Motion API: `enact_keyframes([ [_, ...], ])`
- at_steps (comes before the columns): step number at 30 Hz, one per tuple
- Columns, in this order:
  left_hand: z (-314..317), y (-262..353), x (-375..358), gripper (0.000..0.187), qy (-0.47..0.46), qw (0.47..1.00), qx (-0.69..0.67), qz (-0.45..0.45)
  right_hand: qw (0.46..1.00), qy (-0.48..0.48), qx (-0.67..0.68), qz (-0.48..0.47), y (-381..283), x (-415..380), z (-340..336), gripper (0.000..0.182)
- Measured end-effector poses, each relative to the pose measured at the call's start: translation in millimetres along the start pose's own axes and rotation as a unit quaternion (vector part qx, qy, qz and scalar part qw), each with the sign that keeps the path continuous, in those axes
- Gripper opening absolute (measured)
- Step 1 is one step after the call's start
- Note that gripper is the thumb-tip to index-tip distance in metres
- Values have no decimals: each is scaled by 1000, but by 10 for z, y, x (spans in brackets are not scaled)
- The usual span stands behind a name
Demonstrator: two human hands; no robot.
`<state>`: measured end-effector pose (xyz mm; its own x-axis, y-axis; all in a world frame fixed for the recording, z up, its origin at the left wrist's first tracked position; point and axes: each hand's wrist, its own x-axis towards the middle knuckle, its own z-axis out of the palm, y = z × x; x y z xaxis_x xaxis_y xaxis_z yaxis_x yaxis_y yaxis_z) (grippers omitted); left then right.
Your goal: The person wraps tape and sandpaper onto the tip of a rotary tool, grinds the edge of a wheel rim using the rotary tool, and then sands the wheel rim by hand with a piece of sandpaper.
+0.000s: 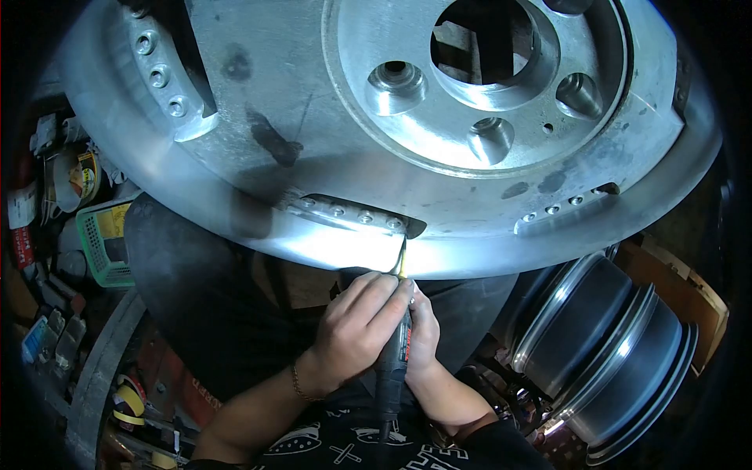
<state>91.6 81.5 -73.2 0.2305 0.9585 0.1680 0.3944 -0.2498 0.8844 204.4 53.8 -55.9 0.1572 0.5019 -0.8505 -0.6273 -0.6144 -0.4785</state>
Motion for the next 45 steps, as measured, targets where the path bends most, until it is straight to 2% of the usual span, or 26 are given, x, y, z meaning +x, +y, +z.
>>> enact_keyframes([
  [4,-2,-1,-5,31,6,1000,11,4,1000,-8,-19,-5,16,3,-21,32],
  [6,-15,11,-4,30,0,1000,21,4,999,-44,-15,-2,41,22,-94,33],
  [12,22,20,3,30,2,1000,18,13,995,-30,-74,-51,53,-19,-136,36],
  [18,-12,28,-6,29,0,999,36,6,996,-22,-83,-22,44,-23,-79,35],
  [22,-9,36,4,28,-9,999,30,10,995,-14,-89,-42,33,-30,-36,36],
  [25,-5,60,-3,35,-19,1000,10,-12,997,-5,-58,-49,58,-32,-66,36],
  [27,8,49,-25,35,-9,1000,15,-20,992,-15,-109,-55,31,-40,-32,36],
  [34,-20,69,3,35,-27,999,9,-26,996,-27,-63,-56,76,-28,-81,35],
  [37,-20,31,-19,29,-13,1000,28,3,996,-4,-77,-53,64,-27,-27,35],
  [39,-35,37,-56,35,-7,999,26,-26,995,-44,-86,-19,49,-13,-25,35],
  [45,-78,22,-115,35,11,998,48,-38,994,-31,-101,1,42,-31,88,34],
])
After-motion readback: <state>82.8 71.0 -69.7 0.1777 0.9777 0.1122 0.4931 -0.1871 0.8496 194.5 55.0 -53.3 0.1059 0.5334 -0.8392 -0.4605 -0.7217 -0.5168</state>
